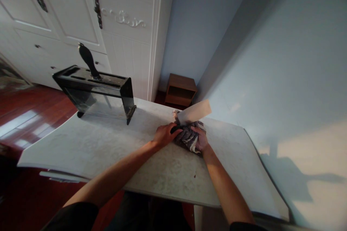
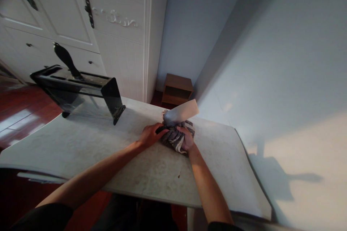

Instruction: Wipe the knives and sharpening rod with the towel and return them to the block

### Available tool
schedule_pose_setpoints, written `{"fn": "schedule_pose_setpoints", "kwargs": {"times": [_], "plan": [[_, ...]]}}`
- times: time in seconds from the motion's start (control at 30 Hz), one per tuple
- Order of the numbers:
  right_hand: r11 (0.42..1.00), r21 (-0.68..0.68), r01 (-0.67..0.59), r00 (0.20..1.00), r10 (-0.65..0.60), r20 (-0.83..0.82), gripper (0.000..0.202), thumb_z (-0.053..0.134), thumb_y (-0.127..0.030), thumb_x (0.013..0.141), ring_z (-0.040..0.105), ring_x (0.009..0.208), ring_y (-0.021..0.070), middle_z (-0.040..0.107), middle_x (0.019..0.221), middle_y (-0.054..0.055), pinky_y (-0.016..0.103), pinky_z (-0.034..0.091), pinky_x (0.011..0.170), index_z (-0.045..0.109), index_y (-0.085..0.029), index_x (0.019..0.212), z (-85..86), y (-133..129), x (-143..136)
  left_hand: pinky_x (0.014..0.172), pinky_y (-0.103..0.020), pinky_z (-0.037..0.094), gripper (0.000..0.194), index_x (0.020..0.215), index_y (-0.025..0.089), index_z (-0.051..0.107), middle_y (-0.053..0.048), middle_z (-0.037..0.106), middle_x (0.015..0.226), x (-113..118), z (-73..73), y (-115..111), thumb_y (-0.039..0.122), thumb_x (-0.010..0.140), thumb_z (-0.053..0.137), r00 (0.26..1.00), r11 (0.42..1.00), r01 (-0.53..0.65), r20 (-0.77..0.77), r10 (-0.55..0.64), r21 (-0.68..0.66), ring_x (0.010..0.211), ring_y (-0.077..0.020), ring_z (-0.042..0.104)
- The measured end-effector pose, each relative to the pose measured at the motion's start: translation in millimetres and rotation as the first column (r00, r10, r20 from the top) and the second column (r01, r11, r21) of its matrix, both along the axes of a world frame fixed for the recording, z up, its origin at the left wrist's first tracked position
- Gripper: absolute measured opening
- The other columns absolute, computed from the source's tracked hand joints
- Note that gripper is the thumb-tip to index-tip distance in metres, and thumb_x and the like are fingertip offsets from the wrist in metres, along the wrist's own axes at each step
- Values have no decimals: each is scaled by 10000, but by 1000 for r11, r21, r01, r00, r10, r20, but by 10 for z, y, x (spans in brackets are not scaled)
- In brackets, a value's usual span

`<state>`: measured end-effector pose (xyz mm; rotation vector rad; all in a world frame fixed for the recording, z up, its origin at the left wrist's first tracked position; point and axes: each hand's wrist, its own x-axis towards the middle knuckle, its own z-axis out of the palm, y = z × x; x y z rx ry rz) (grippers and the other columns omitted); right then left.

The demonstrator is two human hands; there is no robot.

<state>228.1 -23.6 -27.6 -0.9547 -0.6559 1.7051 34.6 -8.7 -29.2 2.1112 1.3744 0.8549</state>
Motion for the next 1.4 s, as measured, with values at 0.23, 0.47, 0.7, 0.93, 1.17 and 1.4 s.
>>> {"fn": "schedule_pose_setpoints", "kwargs": {"times": [0.23, 0.47, 0.7, 0.93, 1.17, 1.4], "plan": [[999, 38, -33, 999, 31, 45, 277, 721, -308, 636, 737, 790, 261, 763, 794, 48, 439, 588, 846, 686, -208, 892, 13, -18, -20, 812, -302, 505, 389, 1044, 183, 673, -78, 746, 988, -2, -10, 32, 522, 878, 579, 994, 998, 54, 92, -51, -28, 897, -224, 695], [998, 16, -60, 997, 60, 38, 257, 716, -309, 596, 726, 895, 296, 762, 789, 37, 470, 586, 837, 663, -233, 835, 33, -23, -55, 699, -283, 490, 381, 949, 166, 678, -57, 727, 849, -22, 3, 46, 524, 839, 614, 976, 996, 67, 209, -54, -58, 750, -189, 661], [997, 0, -75, 997, 75, 13, 286, 700, -297, 632, 720, 945, 294, 772, 853, 46, 482, 571, 878, 676, -234, 910, 40, -27, -57, 603, -237, 485, 399, 842, 171, 660, -12, 681, 703, -17, 49, 45, 566, 803, 621, 924, 985, 74, 382, -9, -157, 661, -151, 619], [999, 0, 39, 999, -39, 5, 272, 724, -292, 687, 737, 858, 275, 775, 840, 49, 453, 587, 850, 698, -206, 944, 13, -1, -67, 482, -210, 437, 371, 888, 176, 612, 16, 616, 666, -59, 116, -7, 537, 855, 534, 867, 969, 106, 497, 20, -224, 532, -109, 541], [884, 275, 378, 880, -436, 189, 318, 772, -311, 727, 712, 756, 198, 763, 901, -1, 344, 593, 750, 688, -221, 1021, -17, -142, -232, 668, -254, 515, 315, 1042, 180, 534, -59, 656, 946, -80, 104, -37, 454, 900, 472, 891, 988, 120, 450, -65, -94, 808, -163, 635], [813, 482, 326, 819, -498, 285, 220, 719, -316, 786, 664, 785, 191, 732, 888, -3, 312, 551, 739, 710, -228, 988, -95, -251, -213, 624, -294, 552, 358, 1159, 193, 475, -99, 651, 1082, -25, 5, -49, 456, 916, 464, 904, 970, 172, 420, -85, -174, 786, -183, 661]]}}
